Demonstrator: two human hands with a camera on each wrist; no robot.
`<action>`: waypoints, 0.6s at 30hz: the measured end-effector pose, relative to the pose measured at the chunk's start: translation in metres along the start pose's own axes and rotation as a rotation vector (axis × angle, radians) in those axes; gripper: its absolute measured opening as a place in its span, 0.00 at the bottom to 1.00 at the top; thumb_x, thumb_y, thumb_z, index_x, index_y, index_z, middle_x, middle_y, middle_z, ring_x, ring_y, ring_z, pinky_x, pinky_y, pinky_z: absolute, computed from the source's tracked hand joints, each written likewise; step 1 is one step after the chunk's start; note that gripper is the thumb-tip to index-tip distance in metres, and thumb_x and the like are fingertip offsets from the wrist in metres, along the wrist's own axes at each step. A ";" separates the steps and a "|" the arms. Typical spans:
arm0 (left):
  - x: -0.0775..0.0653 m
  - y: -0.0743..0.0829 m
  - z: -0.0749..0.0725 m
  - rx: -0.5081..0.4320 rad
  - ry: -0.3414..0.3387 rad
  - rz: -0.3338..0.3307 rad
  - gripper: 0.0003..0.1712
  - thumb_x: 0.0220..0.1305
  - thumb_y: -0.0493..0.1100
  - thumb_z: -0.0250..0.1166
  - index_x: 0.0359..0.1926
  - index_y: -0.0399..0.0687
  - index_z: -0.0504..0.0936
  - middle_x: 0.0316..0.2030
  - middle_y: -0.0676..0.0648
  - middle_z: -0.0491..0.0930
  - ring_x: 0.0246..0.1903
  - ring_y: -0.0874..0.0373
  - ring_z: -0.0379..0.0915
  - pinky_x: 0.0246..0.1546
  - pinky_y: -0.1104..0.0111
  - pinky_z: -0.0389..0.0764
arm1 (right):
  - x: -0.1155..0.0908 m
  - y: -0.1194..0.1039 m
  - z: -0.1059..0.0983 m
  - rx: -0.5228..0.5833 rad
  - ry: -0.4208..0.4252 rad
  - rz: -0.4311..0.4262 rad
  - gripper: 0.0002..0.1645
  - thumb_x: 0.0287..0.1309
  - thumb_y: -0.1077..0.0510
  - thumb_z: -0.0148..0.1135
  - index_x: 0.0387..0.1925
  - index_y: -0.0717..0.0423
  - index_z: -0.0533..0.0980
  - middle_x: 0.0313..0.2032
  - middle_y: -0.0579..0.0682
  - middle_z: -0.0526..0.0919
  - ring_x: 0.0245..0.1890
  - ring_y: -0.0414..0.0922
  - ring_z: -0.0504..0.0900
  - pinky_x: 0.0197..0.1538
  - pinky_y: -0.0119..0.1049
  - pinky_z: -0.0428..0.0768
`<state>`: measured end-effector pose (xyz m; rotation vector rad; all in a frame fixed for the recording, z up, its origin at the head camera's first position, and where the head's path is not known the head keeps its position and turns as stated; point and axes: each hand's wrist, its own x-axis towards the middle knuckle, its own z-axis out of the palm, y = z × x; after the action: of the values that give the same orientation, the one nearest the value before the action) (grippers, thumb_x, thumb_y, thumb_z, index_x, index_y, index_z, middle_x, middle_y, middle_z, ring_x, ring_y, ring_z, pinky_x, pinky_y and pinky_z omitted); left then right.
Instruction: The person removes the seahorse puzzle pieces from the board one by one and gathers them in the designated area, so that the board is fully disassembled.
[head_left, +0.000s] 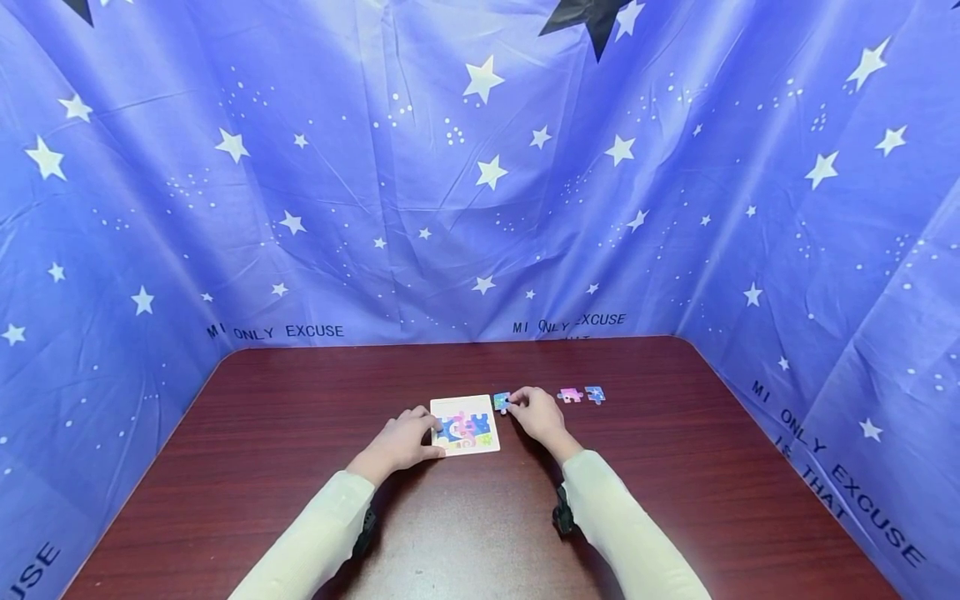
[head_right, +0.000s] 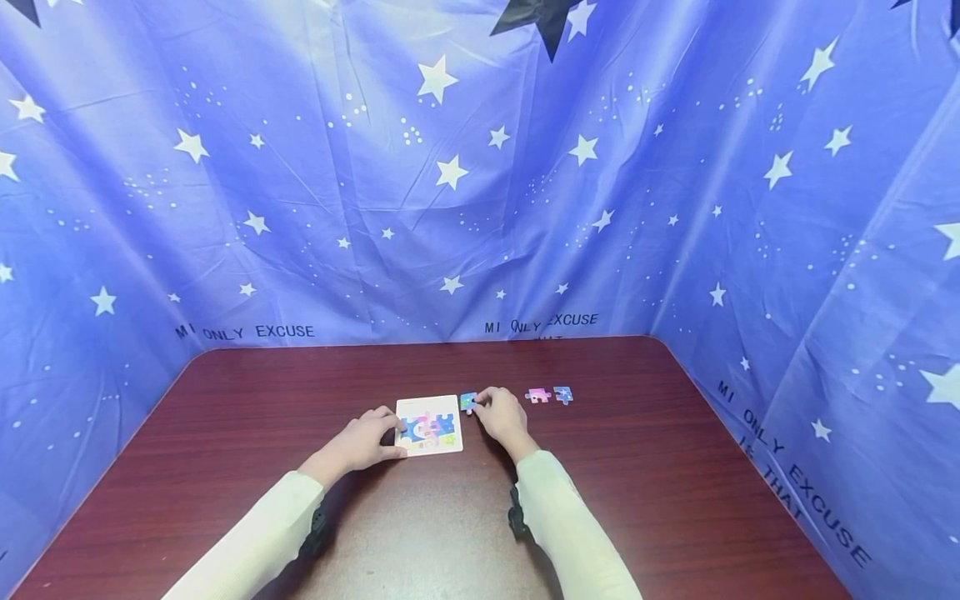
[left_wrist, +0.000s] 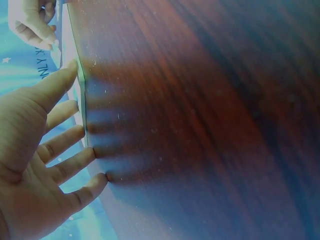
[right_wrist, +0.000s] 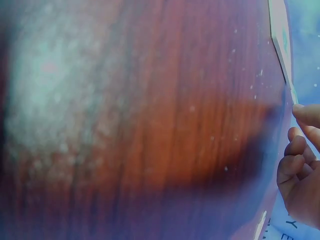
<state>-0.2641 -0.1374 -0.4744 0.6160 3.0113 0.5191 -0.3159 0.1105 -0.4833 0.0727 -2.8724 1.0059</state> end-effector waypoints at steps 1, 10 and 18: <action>0.000 0.000 0.000 -0.001 -0.002 -0.001 0.21 0.52 0.55 0.69 0.43 0.49 0.80 0.43 0.48 0.73 0.47 0.49 0.70 0.44 0.50 0.70 | 0.000 0.001 0.000 -0.001 -0.001 0.002 0.05 0.53 0.54 0.65 0.32 0.50 0.81 0.25 0.45 0.77 0.27 0.40 0.73 0.30 0.33 0.67; 0.000 0.000 0.000 -0.003 -0.008 -0.003 0.22 0.52 0.55 0.69 0.44 0.49 0.79 0.44 0.48 0.73 0.47 0.49 0.70 0.45 0.49 0.70 | 0.000 0.008 -0.004 -0.009 -0.005 0.003 0.06 0.54 0.54 0.64 0.33 0.51 0.80 0.24 0.45 0.76 0.26 0.40 0.72 0.29 0.34 0.67; -0.001 0.000 0.000 0.003 -0.003 0.006 0.22 0.53 0.55 0.69 0.44 0.49 0.80 0.44 0.48 0.73 0.47 0.49 0.70 0.44 0.49 0.71 | 0.000 0.013 -0.008 -0.003 -0.003 0.012 0.06 0.54 0.55 0.64 0.33 0.52 0.80 0.25 0.46 0.77 0.27 0.41 0.73 0.30 0.34 0.68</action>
<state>-0.2636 -0.1379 -0.4746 0.6255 3.0086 0.5139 -0.3168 0.1257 -0.4857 0.0570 -2.8801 1.0042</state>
